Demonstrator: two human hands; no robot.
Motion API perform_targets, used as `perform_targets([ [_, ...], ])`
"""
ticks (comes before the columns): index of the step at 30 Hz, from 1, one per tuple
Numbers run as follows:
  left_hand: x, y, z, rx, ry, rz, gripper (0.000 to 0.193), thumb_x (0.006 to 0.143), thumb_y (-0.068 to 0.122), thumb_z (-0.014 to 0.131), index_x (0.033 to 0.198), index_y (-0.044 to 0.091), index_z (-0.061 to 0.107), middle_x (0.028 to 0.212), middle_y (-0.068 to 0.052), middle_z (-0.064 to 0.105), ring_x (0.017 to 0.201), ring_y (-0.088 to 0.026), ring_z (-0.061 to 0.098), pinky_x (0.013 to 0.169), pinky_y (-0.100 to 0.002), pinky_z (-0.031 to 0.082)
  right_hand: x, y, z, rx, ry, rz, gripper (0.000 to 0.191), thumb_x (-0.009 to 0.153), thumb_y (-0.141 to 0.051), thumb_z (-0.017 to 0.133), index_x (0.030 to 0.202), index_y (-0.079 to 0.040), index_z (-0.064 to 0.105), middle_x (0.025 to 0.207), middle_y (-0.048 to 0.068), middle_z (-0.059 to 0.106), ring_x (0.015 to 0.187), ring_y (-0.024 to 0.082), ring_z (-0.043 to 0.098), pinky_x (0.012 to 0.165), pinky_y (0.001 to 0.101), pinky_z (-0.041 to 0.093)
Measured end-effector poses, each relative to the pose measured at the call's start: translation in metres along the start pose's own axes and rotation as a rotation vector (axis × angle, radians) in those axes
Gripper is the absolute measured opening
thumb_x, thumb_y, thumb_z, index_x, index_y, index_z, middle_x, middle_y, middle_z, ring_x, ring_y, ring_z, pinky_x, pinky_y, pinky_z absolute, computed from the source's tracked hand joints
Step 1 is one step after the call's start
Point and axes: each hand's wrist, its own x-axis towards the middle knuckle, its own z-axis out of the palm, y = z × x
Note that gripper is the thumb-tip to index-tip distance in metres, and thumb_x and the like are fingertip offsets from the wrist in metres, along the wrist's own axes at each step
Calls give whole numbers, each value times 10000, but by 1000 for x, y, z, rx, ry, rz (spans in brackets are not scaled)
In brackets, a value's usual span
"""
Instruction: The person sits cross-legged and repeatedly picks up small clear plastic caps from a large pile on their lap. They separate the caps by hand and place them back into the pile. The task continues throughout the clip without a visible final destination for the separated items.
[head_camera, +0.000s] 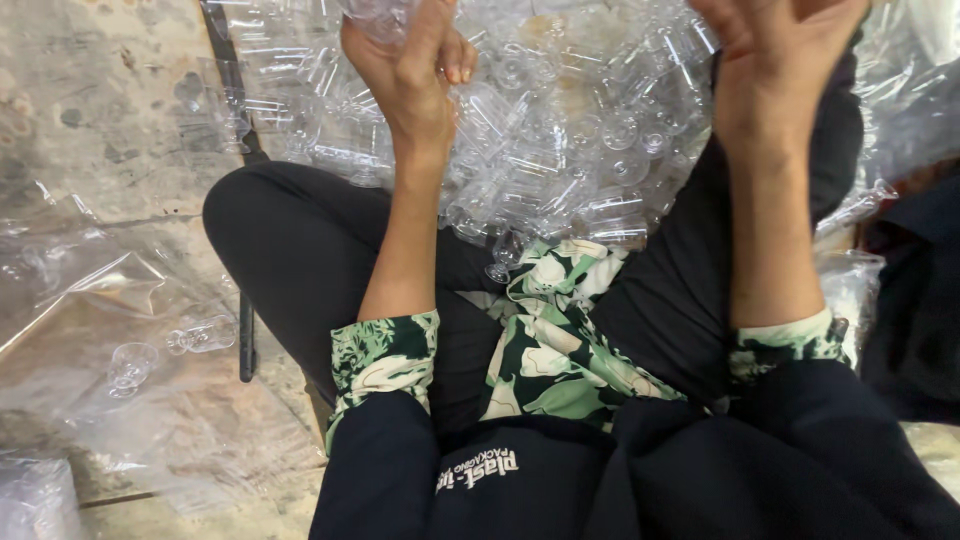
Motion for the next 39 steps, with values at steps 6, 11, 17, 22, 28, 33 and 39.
perform_targets([
  [6, -24, -11, 24, 5, -49, -71, 140, 947, 17, 734, 1003, 15, 605, 793, -50, 616, 495, -142, 471, 483, -347, 413, -21, 15, 25, 6, -128, -88, 563, 1044, -13, 841, 1426, -62, 429, 1201, 59, 594, 1027, 162, 587, 896, 314, 499],
  [11, -32, -20, 34, 19, -47, -106, 104, 934, 51, 733, 939, -21, 658, 813, -69, 666, 459, -133, 481, 448, -326, 413, -30, 4, 39, 198, -221, 89, 549, 984, -128, 812, 1381, -90, 435, 1282, 56, 641, 1158, 176, 676, 1028, 356, 561],
  [17, -32, -16, 33, -46, -103, -105, 179, 976, 89, 780, 1006, -44, 664, 834, -112, 694, 498, -163, 512, 500, -347, 433, -28, 14, 39, 212, -200, 134, 437, 1064, -114, 762, 1358, -102, 439, 1211, 61, 626, 1116, 180, 674, 991, 431, 635],
  [22, -25, -4, 29, 248, -163, -23, 246, 956, 141, 809, 1058, -41, 676, 993, -101, 738, 547, -142, 561, 465, -305, 423, -12, 27, -1, 294, -180, 74, 368, 1137, -117, 715, 1357, -118, 420, 1202, 47, 607, 1055, 161, 631, 915, 405, 586],
  [28, -25, -11, 17, 661, -230, 26, 301, 904, 157, 828, 1096, -7, 664, 876, -63, 725, 546, -109, 624, 502, -288, 484, -4, 27, -37, 340, -166, 108, 391, 1059, -293, 681, 1354, -99, 512, 1165, 67, 641, 1041, 192, 657, 935, 357, 590],
  [33, -25, -25, 8, 841, -341, 115, 343, 889, 180, 845, 1069, 14, 605, 814, -45, 549, 671, -131, 513, 602, -341, 434, -8, 24, -37, 265, -321, 47, 404, 1080, -386, 671, 1300, -52, 609, 1028, 54, 682, 910, 169, 699, 837, 344, 610],
  [39, -27, -28, 7, 863, -368, 219, 361, 950, 255, 851, 1063, 19, 602, 768, -32, 516, 684, -151, 465, 634, -363, 404, -17, 21, -23, 190, -332, 43, 366, 1107, -363, 675, 1292, -55, 607, 1065, 83, 684, 952, 207, 676, 871, 365, 571],
])
